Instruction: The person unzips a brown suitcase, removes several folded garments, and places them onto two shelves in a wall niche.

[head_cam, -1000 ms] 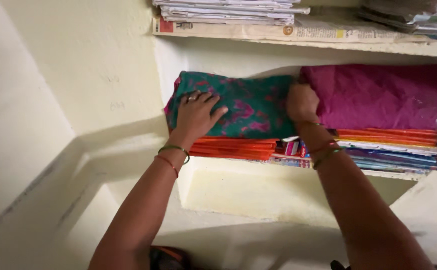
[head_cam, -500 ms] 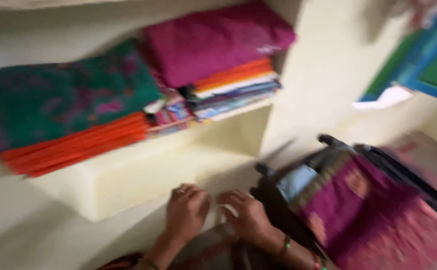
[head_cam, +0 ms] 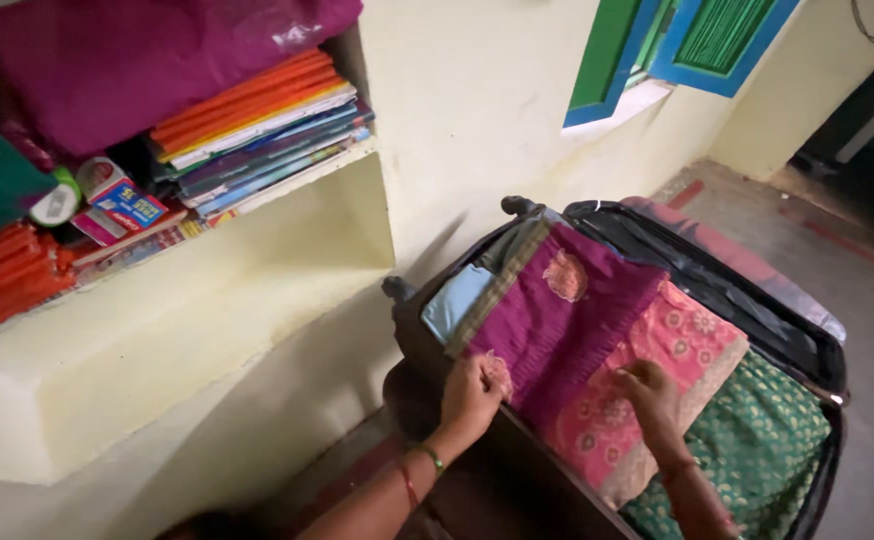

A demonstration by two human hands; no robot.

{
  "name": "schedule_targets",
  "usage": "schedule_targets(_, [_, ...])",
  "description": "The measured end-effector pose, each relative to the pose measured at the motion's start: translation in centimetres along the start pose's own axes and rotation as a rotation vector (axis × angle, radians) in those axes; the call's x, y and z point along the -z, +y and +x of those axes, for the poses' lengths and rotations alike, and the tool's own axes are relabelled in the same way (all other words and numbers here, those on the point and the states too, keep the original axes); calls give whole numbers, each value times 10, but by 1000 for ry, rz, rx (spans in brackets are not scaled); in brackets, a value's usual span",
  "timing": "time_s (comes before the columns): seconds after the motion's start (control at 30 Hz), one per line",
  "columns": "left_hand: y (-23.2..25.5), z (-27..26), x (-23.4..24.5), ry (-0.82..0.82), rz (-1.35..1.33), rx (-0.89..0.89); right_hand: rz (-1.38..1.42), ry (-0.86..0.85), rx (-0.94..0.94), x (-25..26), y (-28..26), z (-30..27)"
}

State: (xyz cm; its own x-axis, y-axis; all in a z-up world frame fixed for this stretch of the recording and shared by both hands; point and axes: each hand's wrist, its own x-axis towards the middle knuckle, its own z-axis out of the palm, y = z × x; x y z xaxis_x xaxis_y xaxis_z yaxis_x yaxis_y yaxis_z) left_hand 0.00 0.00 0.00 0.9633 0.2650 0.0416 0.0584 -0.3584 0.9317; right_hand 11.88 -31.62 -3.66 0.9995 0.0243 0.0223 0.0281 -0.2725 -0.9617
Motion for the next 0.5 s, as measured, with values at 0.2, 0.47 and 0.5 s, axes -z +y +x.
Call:
schedule_targets(0.2, [33,48,13,240,637,-93,205,-159,-100,-37,-6,36])
schedule_targets(0.47, [11,89,1,114,657,97,214,-204,-225,-55,-39,50])
schedule_targets(0.5, [5,94,-1,116,655,100,233,-231,-234,-56,-42,50])
